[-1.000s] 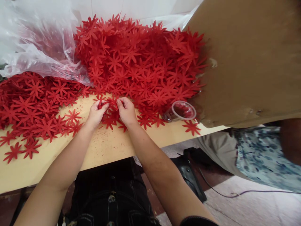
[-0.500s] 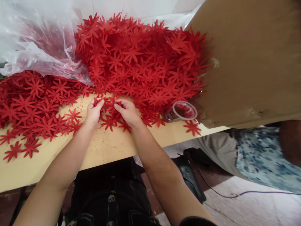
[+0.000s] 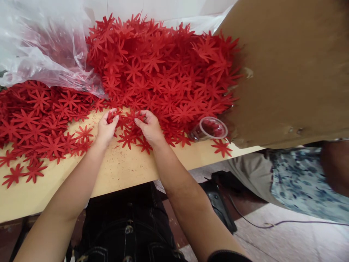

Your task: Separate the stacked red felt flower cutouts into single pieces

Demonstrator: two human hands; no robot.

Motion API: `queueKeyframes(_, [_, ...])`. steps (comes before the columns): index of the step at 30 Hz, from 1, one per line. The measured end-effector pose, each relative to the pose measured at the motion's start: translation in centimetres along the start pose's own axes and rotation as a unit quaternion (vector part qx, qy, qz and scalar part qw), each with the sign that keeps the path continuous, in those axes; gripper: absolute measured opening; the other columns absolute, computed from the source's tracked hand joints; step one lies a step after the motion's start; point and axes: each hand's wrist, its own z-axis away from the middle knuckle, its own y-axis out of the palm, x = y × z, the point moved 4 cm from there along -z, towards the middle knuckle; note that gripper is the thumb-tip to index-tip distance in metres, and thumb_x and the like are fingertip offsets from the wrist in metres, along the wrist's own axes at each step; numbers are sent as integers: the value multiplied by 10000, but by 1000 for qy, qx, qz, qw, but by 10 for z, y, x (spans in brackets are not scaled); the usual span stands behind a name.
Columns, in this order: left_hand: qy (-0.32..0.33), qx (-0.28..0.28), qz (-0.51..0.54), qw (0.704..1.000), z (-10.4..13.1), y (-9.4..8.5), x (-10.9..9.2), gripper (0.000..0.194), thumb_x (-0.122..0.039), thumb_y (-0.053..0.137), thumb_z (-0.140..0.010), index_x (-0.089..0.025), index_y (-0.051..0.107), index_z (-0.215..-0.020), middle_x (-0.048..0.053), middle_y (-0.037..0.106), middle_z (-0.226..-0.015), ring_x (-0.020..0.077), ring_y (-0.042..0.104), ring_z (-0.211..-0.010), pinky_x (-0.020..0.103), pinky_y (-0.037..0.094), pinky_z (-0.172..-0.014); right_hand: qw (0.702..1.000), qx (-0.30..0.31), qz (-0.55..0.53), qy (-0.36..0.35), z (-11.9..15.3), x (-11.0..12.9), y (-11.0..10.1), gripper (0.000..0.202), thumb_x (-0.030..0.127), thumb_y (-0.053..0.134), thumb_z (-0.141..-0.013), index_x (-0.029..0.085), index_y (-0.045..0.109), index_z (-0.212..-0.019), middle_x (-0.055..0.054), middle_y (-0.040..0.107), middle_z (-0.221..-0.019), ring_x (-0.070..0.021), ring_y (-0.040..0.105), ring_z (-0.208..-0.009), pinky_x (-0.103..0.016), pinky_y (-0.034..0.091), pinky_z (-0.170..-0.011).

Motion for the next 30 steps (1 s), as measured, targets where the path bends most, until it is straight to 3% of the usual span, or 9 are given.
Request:
queueKeyframes(6, [67,-26,-56,996,-3,-6,2,347,-210,596,-733,-220,598,-1080,55,574,-1179,167,494,-1142,345,323,-1050,998,-51,25,-8,-3,-1,-5,213,287,599,-698,223,401,-744,68,419,-577,-84,416,-514,-244,363,-527])
queueKeyframes(9, [134,-38,-111,984,1,-6,-9,317,-208,597,-734,-228,622,-1050,47,564,-1136,162,487,-1123,340,300,-1066,996,-87,24,-3,-5,-2,-8,249,351,608,-706,223,395,-710,72,391,-555,-78,385,-489,-246,354,-510])
queueKeyframes(14, [197,5,-148,969,13,5,-24,191,-253,572,-766,-180,661,-920,68,573,-1004,157,525,-1004,304,376,-978,993,-117,-4,3,-5,2,-9,325,449,625,-705,222,393,-684,70,395,-527,-78,385,-468,-242,343,-493])
queueKeyframes(18, [136,67,-95,984,16,16,-19,213,-365,595,-754,-171,646,-826,40,608,-844,130,552,-829,267,435,-837,994,-110,-7,-24,-4,4,-7,410,571,597,-681,222,383,-673,87,364,-489,-61,325,-429,-228,276,-452])
queueKeyframes(22, [26,143,9,989,19,29,-12,366,-459,715,-592,-146,615,-753,5,612,-715,96,546,-674,229,452,-693,991,-108,23,-68,-1,6,-2,432,617,552,-684,209,411,-667,82,387,-522,-59,338,-470,-228,290,-486])
queueKeyframes(25, [-11,137,54,989,21,33,-12,375,-434,760,-524,-147,600,-705,-15,608,-677,75,532,-632,207,444,-655,986,-110,58,-114,4,12,3,383,568,516,-741,200,437,-670,64,431,-577,-66,391,-532,-233,328,-543])
queueKeyframes(30, [-34,82,109,990,18,30,-6,249,-341,729,-588,-156,589,-677,-43,582,-641,44,501,-586,174,419,-614,981,-57,121,-140,8,16,12,252,425,486,-804,195,458,-704,58,438,-588,-76,397,-534,-245,324,-554])
